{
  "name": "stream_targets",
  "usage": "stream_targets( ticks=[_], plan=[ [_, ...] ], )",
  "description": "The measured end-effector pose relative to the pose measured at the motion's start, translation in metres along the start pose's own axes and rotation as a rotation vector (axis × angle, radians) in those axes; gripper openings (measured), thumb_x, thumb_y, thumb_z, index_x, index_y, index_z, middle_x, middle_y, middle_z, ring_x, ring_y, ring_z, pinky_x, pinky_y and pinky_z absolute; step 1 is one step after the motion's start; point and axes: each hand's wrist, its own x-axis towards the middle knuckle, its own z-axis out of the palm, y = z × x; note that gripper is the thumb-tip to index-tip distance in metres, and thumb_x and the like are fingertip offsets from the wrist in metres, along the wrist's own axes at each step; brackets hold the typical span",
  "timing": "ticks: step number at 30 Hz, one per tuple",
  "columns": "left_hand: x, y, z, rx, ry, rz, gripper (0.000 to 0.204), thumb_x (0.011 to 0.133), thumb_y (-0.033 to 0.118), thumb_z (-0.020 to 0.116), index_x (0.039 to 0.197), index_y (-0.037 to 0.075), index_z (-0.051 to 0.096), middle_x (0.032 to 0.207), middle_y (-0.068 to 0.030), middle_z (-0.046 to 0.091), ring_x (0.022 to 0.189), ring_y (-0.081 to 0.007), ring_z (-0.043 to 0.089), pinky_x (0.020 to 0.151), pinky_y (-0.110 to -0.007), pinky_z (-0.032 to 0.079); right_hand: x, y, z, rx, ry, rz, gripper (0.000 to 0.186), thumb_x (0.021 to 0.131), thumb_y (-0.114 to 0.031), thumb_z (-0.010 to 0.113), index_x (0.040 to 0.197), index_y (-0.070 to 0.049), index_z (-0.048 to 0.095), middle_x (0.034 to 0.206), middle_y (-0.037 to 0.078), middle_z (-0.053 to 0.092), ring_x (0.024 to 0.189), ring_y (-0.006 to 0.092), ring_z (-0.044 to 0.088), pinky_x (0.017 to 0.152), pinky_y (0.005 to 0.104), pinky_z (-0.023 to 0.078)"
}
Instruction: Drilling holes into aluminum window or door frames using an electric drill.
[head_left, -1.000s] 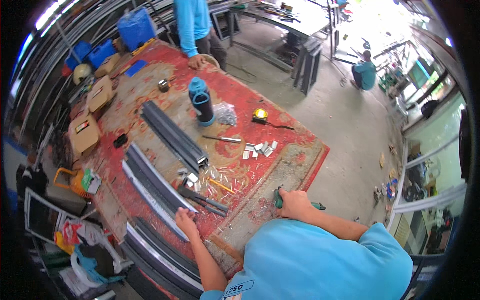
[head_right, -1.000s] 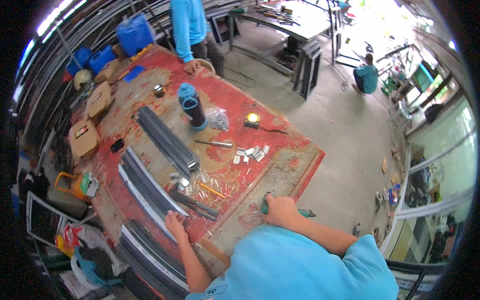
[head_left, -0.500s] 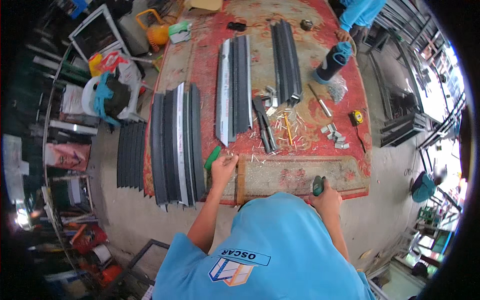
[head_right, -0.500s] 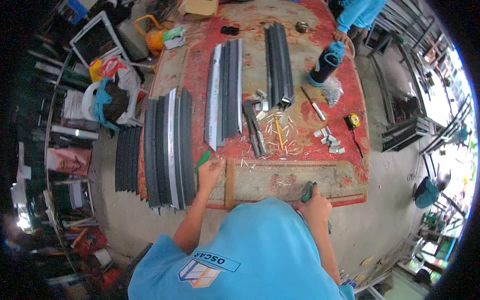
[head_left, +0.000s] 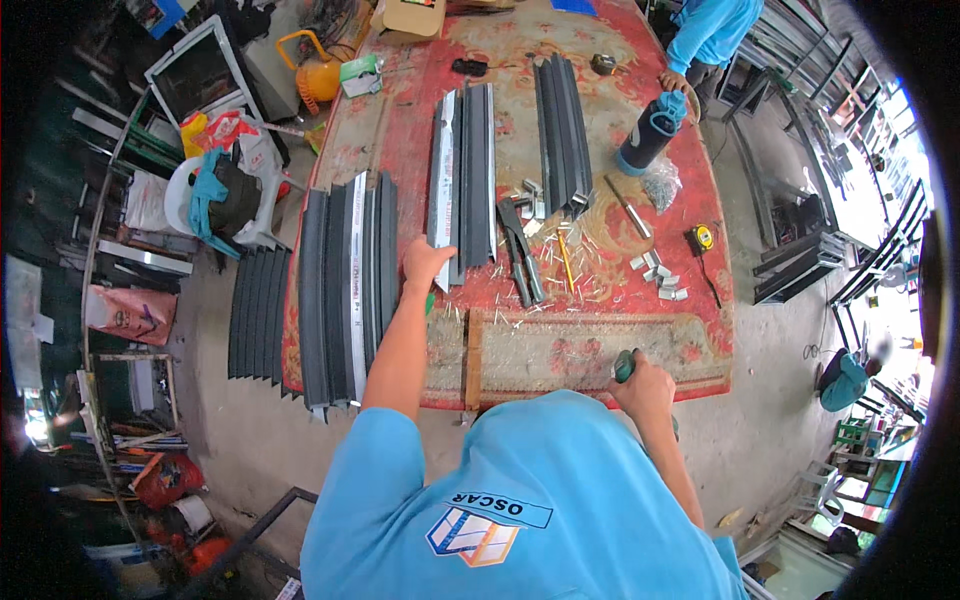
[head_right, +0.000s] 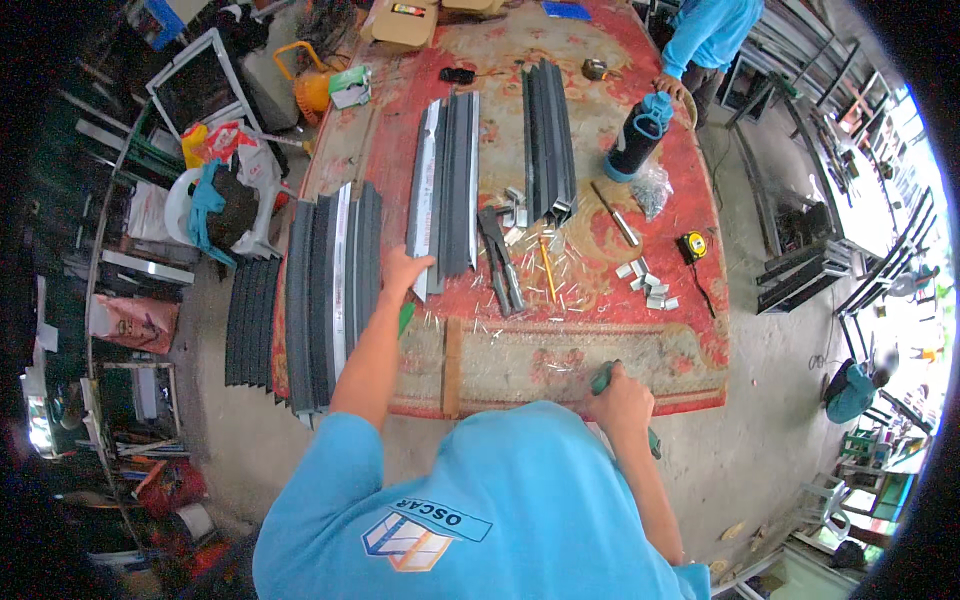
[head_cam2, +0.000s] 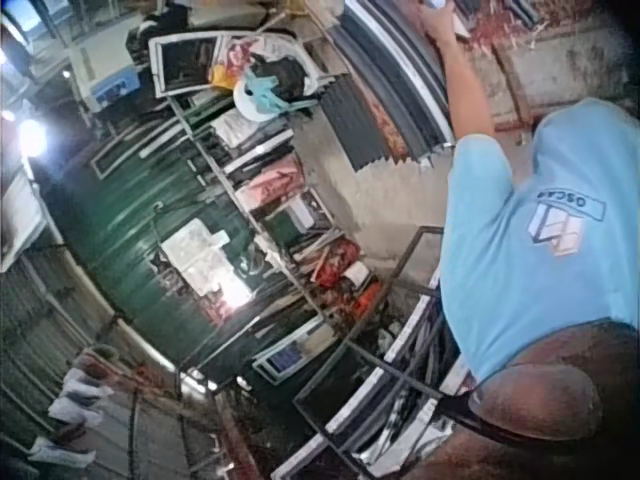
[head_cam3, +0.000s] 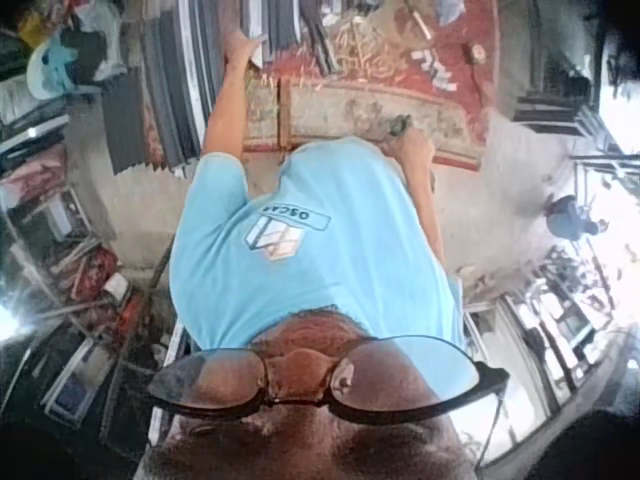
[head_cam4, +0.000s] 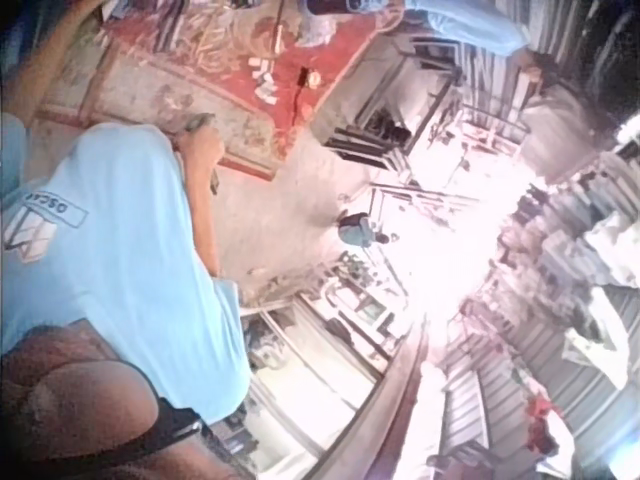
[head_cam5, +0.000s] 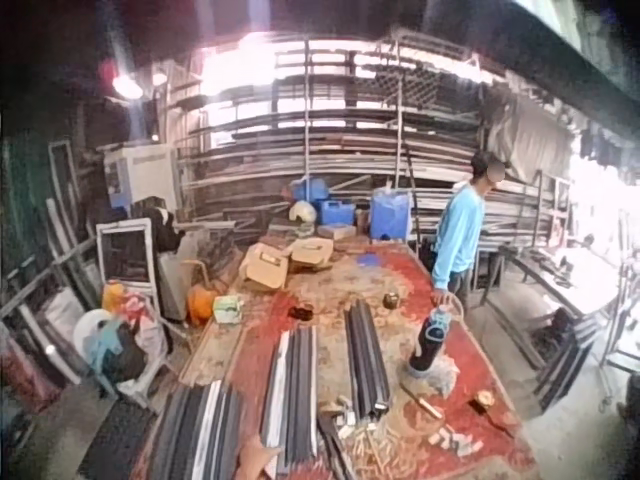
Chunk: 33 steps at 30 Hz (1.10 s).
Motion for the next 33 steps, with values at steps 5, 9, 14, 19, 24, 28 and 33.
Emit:
stream_targets(
  ticks=[5, 9, 14, 19, 24, 28, 33],
  plan=[
    [0.008, 0.001, -0.004, -0.218, 0.065, -0.002, 0.062, 0.067, 0.014, 0.085, 0.120, -0.008, 0.064, 0.110, -0.0203, 0.072, 0.100, -0.0290, 0.071, 0.084, -0.039, 0.056, -0.010, -0.001, -0.006, 0.064, 0.054, 0.021, 0.061, 0.070, -0.034, 0.078, 0.124, -0.007, 0.066, 0.087, 0.023, 0.074, 0.086, 0.0422, 0.072, 0.080, 0.0525, 0.055],
    [0.007, 0.049, -0.022, -0.536, -0.106, -0.120, 0.067, 0.072, 0.011, 0.086, 0.127, -0.011, 0.056, 0.113, -0.0188, 0.069, 0.099, -0.0281, 0.069, 0.082, -0.041, 0.057, -0.016, 0.012, 0.004, 0.121, 0.130, 0.065, 0.064, 0.071, -0.037, 0.080, 0.124, -0.005, 0.065, 0.088, 0.023, 0.074, 0.087, 0.0425, 0.072, 0.081, 0.0524, 0.056],
    [0.033, 0.043, -0.042, -0.886, -0.402, -0.221, 0.073, 0.077, 0.014, 0.083, 0.137, -0.011, 0.051, 0.116, -0.0204, 0.069, 0.095, -0.0282, 0.071, 0.082, -0.040, 0.057, -0.014, 0.010, 0.004, 0.132, 0.095, 0.090, 0.064, 0.070, -0.037, 0.081, 0.123, -0.005, 0.065, 0.088, 0.025, 0.074, 0.087, 0.0431, 0.072, 0.080, 0.0524, 0.056],
    [0.040, 0.029, -0.025, -0.290, 0.239, 0.099, 0.094, 0.072, 0.014, 0.082, 0.151, -0.008, 0.035, 0.116, -0.0255, 0.068, 0.102, -0.0391, 0.069, 0.093, -0.045, 0.054, -0.013, 0.004, -0.001, 0.133, 0.095, 0.071, 0.062, 0.071, -0.037, 0.081, 0.121, -0.005, 0.065, 0.089, 0.025, 0.074, 0.089, 0.0431, 0.072, 0.082, 0.0523, 0.055],
    [0.048, 0.016, -0.032, 0.220, -0.038, -0.162, 0.110, 0.071, 0.019, 0.077, 0.160, -0.003, 0.017, 0.121, -0.0340, 0.066, 0.114, -0.0482, 0.064, 0.103, -0.050, 0.049, -0.013, 0.004, 0.001, 0.114, 0.055, 0.088, 0.060, 0.072, -0.034, 0.080, 0.121, -0.004, 0.064, 0.090, 0.025, 0.074, 0.090, 0.0437, 0.072, 0.084, 0.0526, 0.055],
    [0.043, 0.035, -0.047, 0.148, 0.055, -0.084, 0.107, 0.070, 0.019, 0.077, 0.160, -0.001, 0.023, 0.127, -0.0347, 0.064, 0.119, -0.0479, 0.063, 0.103, -0.049, 0.049, -0.013, 0.002, 0.002, 0.107, 0.041, 0.117, 0.062, 0.071, -0.034, 0.080, 0.123, -0.004, 0.064, 0.091, 0.025, 0.074, 0.090, 0.0437, 0.072, 0.083, 0.0526, 0.056],
    [0.041, 0.014, -0.031, 0.120, 0.146, -0.081, 0.100, 0.072, 0.017, 0.077, 0.158, 0.001, 0.030, 0.126, -0.0333, 0.064, 0.117, -0.0482, 0.063, 0.102, -0.050, 0.050, -0.014, 0.004, 0.005, 0.107, 0.068, 0.084, 0.071, 0.071, -0.034, 0.079, 0.133, -0.005, 0.062, 0.091, 0.025, 0.074, 0.088, 0.0440, 0.073, 0.082, 0.0524, 0.057]
  ],
)
